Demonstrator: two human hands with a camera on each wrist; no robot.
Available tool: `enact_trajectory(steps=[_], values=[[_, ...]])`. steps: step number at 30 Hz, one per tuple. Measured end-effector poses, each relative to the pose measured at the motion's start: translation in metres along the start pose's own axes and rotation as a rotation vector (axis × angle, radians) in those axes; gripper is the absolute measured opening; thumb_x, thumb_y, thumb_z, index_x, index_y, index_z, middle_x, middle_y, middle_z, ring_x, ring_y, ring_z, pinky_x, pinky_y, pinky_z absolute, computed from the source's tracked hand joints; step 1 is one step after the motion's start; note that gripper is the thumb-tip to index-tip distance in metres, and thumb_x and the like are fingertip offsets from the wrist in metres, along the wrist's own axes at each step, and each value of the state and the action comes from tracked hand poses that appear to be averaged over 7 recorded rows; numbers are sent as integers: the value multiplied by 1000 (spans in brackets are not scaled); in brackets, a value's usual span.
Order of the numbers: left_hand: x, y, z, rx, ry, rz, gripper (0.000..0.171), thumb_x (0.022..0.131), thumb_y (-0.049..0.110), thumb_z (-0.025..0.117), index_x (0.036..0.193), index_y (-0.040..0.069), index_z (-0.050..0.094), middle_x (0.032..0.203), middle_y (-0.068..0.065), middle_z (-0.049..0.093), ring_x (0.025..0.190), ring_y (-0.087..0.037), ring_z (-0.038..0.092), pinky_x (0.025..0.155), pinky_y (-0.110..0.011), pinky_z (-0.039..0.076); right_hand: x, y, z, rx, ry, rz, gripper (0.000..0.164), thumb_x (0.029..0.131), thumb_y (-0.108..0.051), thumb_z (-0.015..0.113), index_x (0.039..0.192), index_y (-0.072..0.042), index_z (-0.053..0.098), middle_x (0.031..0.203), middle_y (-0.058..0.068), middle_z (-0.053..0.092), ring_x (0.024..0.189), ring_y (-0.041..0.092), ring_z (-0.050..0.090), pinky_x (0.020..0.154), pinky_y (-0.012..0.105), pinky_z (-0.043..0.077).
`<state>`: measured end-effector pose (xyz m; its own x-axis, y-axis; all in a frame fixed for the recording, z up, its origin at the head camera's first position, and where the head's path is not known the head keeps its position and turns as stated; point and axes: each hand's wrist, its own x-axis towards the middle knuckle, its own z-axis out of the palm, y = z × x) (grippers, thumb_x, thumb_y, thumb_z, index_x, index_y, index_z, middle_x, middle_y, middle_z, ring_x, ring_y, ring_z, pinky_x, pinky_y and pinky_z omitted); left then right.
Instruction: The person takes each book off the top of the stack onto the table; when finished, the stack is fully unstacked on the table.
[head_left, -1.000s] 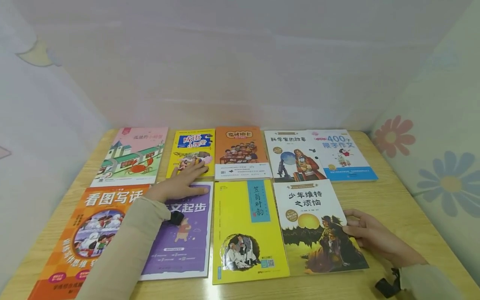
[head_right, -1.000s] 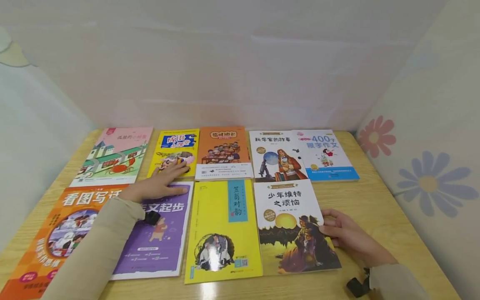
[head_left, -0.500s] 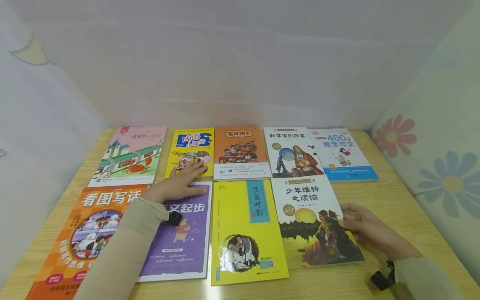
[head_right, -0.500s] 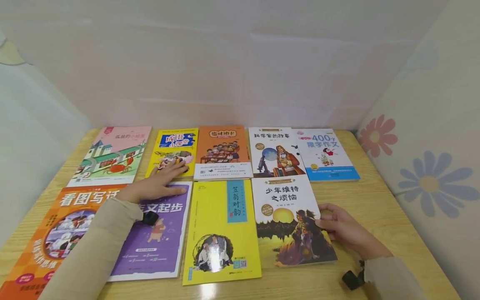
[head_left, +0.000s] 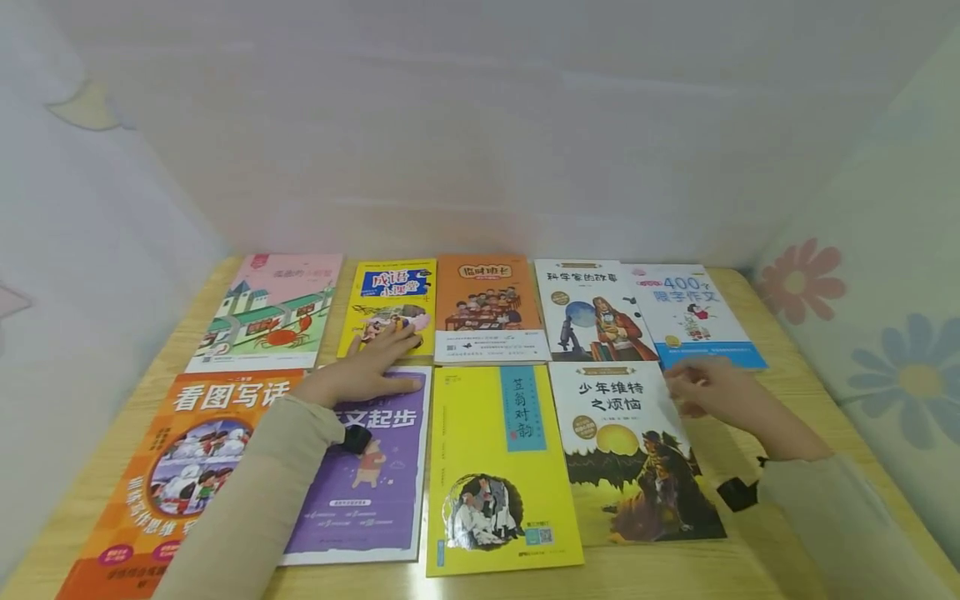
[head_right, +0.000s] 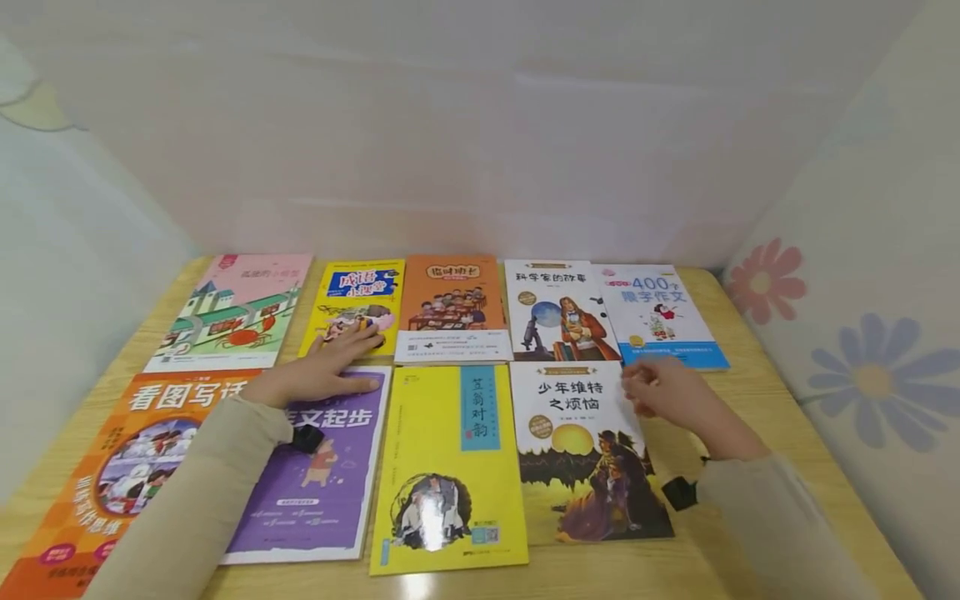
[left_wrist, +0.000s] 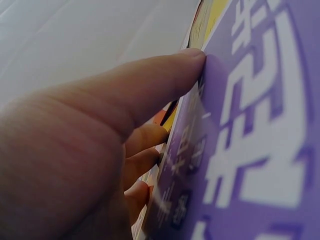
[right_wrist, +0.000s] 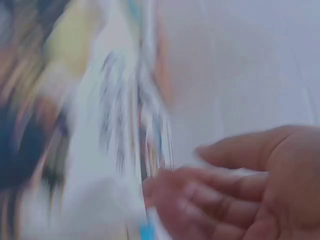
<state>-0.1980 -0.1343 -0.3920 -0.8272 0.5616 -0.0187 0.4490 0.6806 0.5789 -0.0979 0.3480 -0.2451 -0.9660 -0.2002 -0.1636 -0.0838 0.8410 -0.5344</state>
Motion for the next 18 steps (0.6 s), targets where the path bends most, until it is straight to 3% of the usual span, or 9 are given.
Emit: enact_trajectory(steps=[3, 5, 7, 10, 14, 18], values=[[-2, -1, -3, 2, 3, -8, 90, 94, 61, 62, 163, 19, 23, 170, -7, 8, 155, -34, -8, 115, -70, -14, 32, -24, 14, 248, -52, -44, 46, 103, -17, 60, 138, 12, 49, 121, 29, 65, 103, 36, 70, 86, 39, 61], [-2, -1, -5, -1, 10, -8, 90, 94, 60, 62, 163, 18, 24, 170, -7, 8, 155, -34, -8, 115, -70, -14, 54, -39, 29, 404, -82, -26, 53, 103, -20, 61, 144, 8, 43, 132, 28, 61, 115, 37, 66, 96, 41, 57], [-1, -1, -4, -3, 19, 1, 89, 94, 60, 62, 163, 18, 24, 170, -7, 9, 155, -34, -8, 115, -69, -15, 73, -52, 43, 487, -78, 21, 56, 103, -22, 62, 147, 4, 41, 137, 24, 58, 122, 34, 63, 102, 42, 53], [-1, -2, -1, -7, 19, 7, 89, 93, 62, 62, 163, 19, 25, 170, -6, 9, 156, -34, -7, 115, -68, -15, 95, -66, 62, 528, -21, 118, 56, 103, -23, 61, 150, 0, 40, 139, 20, 57, 123, 30, 62, 104, 42, 52], [-2, -1, 4, -16, 4, 0, 90, 93, 62, 62, 163, 20, 24, 171, -5, 9, 156, -33, -7, 116, -68, -15, 114, -77, 76, 473, 21, 230, 59, 102, -23, 61, 153, -2, 39, 140, 20, 56, 123, 30, 62, 100, 40, 54], [1, 0, 3, -17, 17, -1, 90, 93, 60, 63, 163, 20, 24, 171, -5, 8, 156, -33, -8, 116, -67, -15, 127, -84, 78, 435, 13, 256, 60, 103, -25, 58, 153, -1, 37, 144, 21, 51, 127, 33, 58, 99, 40, 55]])
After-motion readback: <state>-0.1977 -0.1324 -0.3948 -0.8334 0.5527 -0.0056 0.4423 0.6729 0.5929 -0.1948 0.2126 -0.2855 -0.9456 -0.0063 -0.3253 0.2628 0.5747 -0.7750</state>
